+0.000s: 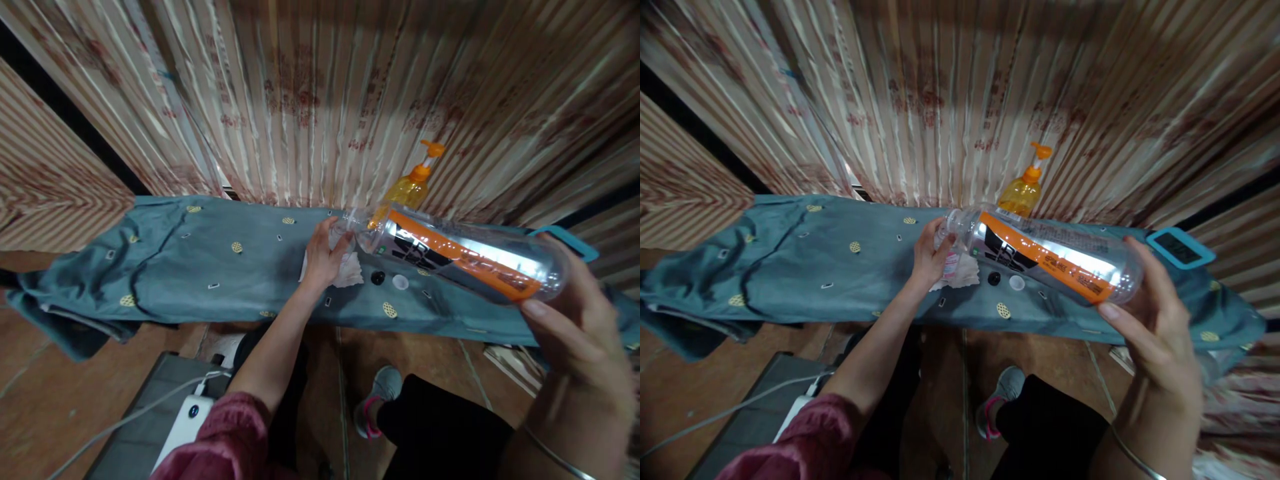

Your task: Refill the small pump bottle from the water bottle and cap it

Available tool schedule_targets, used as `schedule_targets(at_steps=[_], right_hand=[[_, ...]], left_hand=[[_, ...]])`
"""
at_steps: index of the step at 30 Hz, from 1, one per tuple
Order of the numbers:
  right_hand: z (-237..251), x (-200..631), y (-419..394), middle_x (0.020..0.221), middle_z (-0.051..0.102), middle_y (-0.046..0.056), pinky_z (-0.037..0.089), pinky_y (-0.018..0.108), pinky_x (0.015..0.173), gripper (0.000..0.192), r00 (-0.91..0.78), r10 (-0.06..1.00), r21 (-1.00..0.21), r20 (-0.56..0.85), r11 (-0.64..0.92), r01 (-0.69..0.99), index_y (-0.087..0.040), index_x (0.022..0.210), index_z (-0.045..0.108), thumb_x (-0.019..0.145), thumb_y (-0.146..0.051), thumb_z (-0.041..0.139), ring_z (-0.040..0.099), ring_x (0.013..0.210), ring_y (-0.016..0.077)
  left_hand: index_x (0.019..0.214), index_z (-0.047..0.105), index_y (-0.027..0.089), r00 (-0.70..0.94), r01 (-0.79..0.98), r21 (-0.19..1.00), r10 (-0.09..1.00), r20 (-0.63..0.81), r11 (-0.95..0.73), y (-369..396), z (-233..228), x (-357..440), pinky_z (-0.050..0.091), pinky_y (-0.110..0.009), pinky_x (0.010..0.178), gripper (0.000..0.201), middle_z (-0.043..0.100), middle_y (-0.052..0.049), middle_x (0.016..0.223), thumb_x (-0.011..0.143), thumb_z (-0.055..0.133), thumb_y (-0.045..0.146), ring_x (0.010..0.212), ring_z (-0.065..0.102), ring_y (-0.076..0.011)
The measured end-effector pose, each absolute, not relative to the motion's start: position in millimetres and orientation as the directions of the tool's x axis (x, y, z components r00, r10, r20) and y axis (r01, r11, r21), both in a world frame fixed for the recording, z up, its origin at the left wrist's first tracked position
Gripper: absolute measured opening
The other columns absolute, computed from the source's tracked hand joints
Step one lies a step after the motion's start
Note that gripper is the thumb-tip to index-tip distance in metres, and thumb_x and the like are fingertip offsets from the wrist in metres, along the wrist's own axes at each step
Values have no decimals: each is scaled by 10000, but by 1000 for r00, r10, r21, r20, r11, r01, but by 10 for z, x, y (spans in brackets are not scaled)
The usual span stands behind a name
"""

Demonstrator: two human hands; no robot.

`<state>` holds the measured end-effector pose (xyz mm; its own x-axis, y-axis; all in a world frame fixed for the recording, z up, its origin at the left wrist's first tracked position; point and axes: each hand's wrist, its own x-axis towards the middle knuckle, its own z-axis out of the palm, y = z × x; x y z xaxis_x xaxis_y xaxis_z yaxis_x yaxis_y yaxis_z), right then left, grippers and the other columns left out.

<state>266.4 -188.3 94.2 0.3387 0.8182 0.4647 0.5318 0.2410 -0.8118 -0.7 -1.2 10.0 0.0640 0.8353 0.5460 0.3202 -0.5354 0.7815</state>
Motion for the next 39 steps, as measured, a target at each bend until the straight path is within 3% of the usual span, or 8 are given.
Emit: schedule_targets(at_steps=[5, 12, 17, 23, 27, 31, 39], right_hand=[[823, 2691, -1835, 1495, 514, 79, 269, 564, 1240, 866, 376, 858, -915, 350, 228, 333, -314, 1431, 564, 626, -420, 867, 461, 1414, 357], [644, 2701, -1752, 1417, 578, 93, 442, 439, 1155, 747, 397, 897, -979, 195, 150, 141, -278, 1314, 631, 613, -380, 868, 539, 1348, 318], [335, 2682, -1631, 1239, 677, 123, 563, 461, 997, 639, 427, 904, -994, 14, 58, -88, -245, 1197, 664, 600, -399, 830, 655, 1175, 331], [69, 2586, -1524, 1130, 724, 83, 556, 579, 973, 601, 352, 929, -928, -114, 27, -371, -271, 1210, 642, 633, -422, 719, 677, 1117, 315], [46, 2550, -1519, 1161, 724, 51, 600, 519, 912, 568, 315, 940, -855, -132, 53, -517, -303, 1208, 639, 653, -402, 710, 702, 1053, 276], [-10, 2498, -1521, 1135, 733, 56, 625, 482, 851, 549, 227, 960, -783, -166, 11, -622, -282, 1181, 647, 647, -381, 732, 718, 994, 273], [-163, 2179, -1490, 1136, 731, 90, 604, 486, 890, 606, 28, 978, -678, -208, -123, -725, -235, 1214, 611, 649, -410, 742, 707, 1041, 290]], left_hand=[[1211, 587, 168, 43, 292, 790, 833, 551, -538, -2, 92, -9, 502, -424, 978, 522, 691, -147, 1180, 944, 486, 606, 1113, 659, -266], [1199, 592, 161, 34, 279, 793, 831, 555, -541, 10, 78, -29, 502, -429, 983, 560, 692, -150, 1167, 933, 475, 640, 1104, 661, -262], [1239, 572, 176, 50, 276, 798, 837, 545, -535, 13, 83, -44, 502, -450, 992, 593, 686, -143, 1183, 923, 473, 668, 1126, 653, -270], [1321, 508, 172, 32, 240, 789, 817, 575, -565, 8, 64, -47, 482, -488, 1030, 723, 617, -181, 1311, 881, 471, 744, 1176, 626, -286], [1416, 412, 210, 17, 189, 797, 813, 582, -574, 13, 49, -43, 488, -486, 1018, 763, 534, -194, 1413, 871, 508, 734, 1119, 643, -264], [1439, 386, 251, -13, 167, 780, 789, 614, -603, 44, 18, -42, 468, -498, 1044, 738, 437, -192, 1509, 882, 504, 720, 1195, 606, -275], [1421, 445, 265, -56, 130, 786, 787, 615, -605, -82, 49, -238, 378, -524, 1143, 645, 484, -145, 1483, 919, 496, 666, 1369, 483, -289]])
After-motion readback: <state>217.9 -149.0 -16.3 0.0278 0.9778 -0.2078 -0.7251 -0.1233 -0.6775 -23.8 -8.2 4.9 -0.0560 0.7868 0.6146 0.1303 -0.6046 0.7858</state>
